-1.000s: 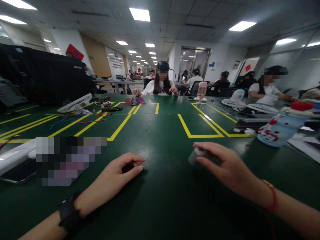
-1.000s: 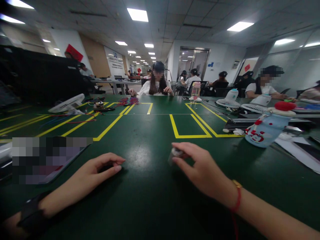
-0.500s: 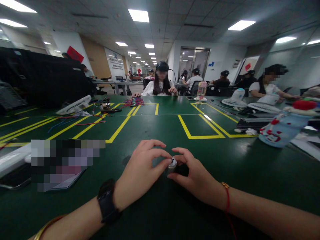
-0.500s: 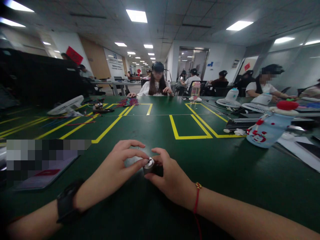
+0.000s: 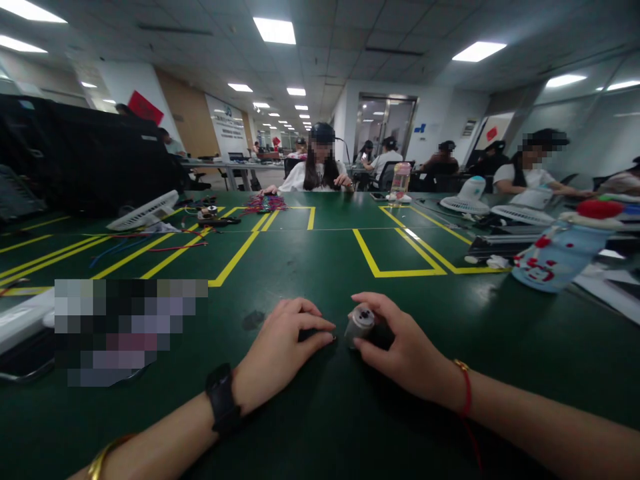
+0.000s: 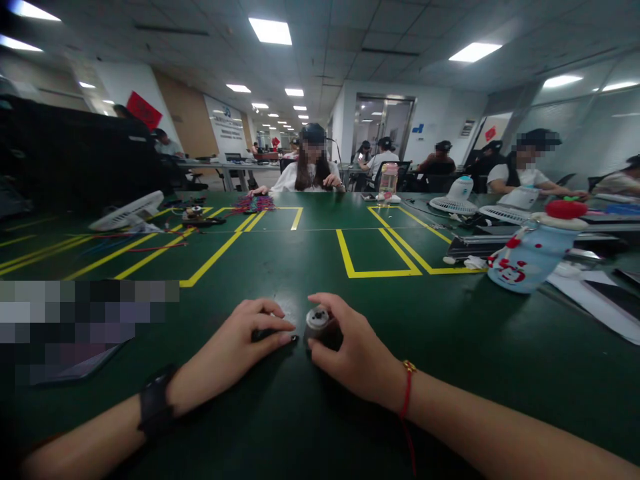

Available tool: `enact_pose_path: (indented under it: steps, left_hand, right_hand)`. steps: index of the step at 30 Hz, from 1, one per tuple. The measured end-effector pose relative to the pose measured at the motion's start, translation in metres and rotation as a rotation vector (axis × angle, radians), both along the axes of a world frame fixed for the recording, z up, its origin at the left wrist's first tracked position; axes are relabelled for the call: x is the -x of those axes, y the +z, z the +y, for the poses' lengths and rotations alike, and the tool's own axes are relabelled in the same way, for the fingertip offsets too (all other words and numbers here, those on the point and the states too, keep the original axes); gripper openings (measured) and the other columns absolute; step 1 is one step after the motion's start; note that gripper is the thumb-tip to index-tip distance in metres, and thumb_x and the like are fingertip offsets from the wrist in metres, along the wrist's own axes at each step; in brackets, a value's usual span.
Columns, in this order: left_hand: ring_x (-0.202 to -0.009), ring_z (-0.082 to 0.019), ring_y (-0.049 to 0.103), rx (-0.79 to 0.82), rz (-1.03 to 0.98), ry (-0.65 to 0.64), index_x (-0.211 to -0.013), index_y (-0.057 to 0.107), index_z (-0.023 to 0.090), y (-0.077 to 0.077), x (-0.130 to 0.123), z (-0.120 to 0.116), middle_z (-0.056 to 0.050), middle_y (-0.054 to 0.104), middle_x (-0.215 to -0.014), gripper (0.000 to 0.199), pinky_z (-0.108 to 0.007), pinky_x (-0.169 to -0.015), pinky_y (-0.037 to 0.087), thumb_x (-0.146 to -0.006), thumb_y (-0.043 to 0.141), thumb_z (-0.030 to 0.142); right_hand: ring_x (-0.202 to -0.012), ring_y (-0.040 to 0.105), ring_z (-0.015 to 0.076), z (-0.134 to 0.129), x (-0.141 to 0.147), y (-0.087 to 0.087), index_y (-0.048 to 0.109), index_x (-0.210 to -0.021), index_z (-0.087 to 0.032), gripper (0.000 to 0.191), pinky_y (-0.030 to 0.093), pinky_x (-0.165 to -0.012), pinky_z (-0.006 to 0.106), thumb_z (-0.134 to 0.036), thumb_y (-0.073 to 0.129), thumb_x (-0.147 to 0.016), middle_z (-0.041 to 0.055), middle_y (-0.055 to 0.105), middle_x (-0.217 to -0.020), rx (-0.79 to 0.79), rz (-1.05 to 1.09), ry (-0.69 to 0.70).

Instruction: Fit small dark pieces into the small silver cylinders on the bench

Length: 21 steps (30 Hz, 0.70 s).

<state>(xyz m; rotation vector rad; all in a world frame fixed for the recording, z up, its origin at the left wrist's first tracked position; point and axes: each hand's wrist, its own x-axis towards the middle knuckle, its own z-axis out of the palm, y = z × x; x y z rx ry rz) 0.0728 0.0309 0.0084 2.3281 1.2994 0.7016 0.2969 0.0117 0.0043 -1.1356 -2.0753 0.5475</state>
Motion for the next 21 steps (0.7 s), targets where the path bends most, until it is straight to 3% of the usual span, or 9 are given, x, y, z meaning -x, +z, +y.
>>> enact_pose_path:
  steps: [2, 5, 10, 14, 16, 18, 19, 21]
  left_hand:
    - [-0.103, -0.026, 0.055, 0.022, -0.033, 0.018, -0.107, 0.070, 0.034, 0.006, 0.012, -0.002, -0.002, 0.062, -0.109, 0.023, -0.040, -0.089, 0.043, -0.087, 0.059, 0.041]
    - [-0.104, -0.024, 0.056, 0.097, -0.108, 0.091, -0.109, 0.067, 0.032, 0.013, 0.044, -0.005, -0.002, 0.060, -0.113, 0.026, -0.038, -0.092, 0.042, -0.089, 0.055, 0.045]
    - [-0.099, -0.026, 0.060, 0.273, -0.121, 0.242, -0.112, 0.062, 0.030, 0.002, 0.089, -0.007, -0.002, 0.064, -0.109, 0.034, -0.037, -0.084, 0.046, -0.087, 0.054, 0.052]
    - [-0.098, -0.026, 0.062, 0.354, -0.120, 0.254, -0.115, 0.061, 0.030, -0.006, 0.092, -0.004, -0.002, 0.066, -0.107, 0.038, -0.038, -0.084, 0.046, -0.087, 0.053, 0.055]
    - [-0.098, -0.026, 0.062, 0.361, -0.113, 0.250, -0.114, 0.061, 0.031, -0.007, 0.088, -0.004, -0.002, 0.066, -0.108, 0.038, -0.038, -0.085, 0.046, -0.087, 0.053, 0.055]
    - [-0.099, -0.026, 0.061, 0.351, -0.103, 0.246, -0.113, 0.062, 0.030, -0.006, 0.084, -0.004, -0.002, 0.066, -0.108, 0.038, -0.039, -0.086, 0.046, -0.087, 0.052, 0.055]
    - [-0.100, -0.026, 0.061, 0.344, -0.098, 0.241, -0.112, 0.063, 0.030, -0.006, 0.083, -0.004, -0.002, 0.065, -0.109, 0.037, -0.039, -0.086, 0.046, -0.087, 0.052, 0.055]
    - [-0.100, -0.026, 0.061, 0.324, -0.090, 0.223, -0.111, 0.064, 0.030, -0.006, 0.082, -0.005, -0.003, 0.065, -0.109, 0.036, -0.039, -0.087, 0.046, -0.087, 0.052, 0.054]
  right_hand:
    - [-0.102, 0.056, 0.0144, 0.001, -0.019, 0.002, 0.040, -0.128, -0.025, 0.050, 0.047, -0.089, 0.029, -0.028, 0.056, -0.081, 0.0054, 0.053, -0.119, -0.052, -0.026, -0.069]
    - [-0.103, 0.056, 0.0171, 0.002, -0.069, 0.003, 0.043, -0.125, -0.024, 0.045, 0.048, -0.089, 0.032, -0.035, 0.055, -0.083, 0.0061, 0.054, -0.119, -0.115, -0.132, -0.260]
    - [-0.088, 0.062, 0.0228, -0.002, -0.174, -0.003, 0.046, -0.124, -0.024, 0.054, 0.052, -0.069, 0.033, -0.051, 0.057, -0.079, 0.0100, 0.057, -0.113, -0.072, -0.359, -0.661]
    - [-0.082, 0.063, 0.0245, -0.004, -0.221, -0.010, 0.048, -0.122, -0.021, 0.054, 0.050, -0.064, 0.032, -0.054, 0.056, -0.079, 0.0155, 0.060, -0.108, -0.048, -0.477, -0.711]
    - [-0.093, 0.060, 0.0313, -0.004, -0.215, -0.009, 0.046, -0.125, -0.018, 0.065, 0.048, -0.072, 0.040, -0.059, 0.058, -0.076, 0.0189, 0.057, -0.113, -0.212, -0.540, -0.768]
    - [-0.111, 0.050, 0.0375, -0.005, -0.187, -0.005, 0.042, -0.130, -0.016, 0.077, 0.041, -0.086, 0.049, -0.063, 0.058, -0.072, 0.0192, 0.050, -0.124, -0.438, -0.575, -0.770]
    - [-0.117, 0.044, 0.0373, -0.006, -0.165, -0.002, 0.041, -0.132, -0.018, 0.075, 0.036, -0.092, 0.052, -0.063, 0.057, -0.073, 0.0166, 0.047, -0.129, -0.510, -0.583, -0.701]
    - [-0.122, 0.041, 0.0291, -0.009, -0.110, 0.004, 0.045, -0.128, -0.025, 0.056, 0.030, -0.100, 0.050, -0.053, 0.055, -0.081, 0.0076, 0.045, -0.132, -0.500, -0.567, -0.432]
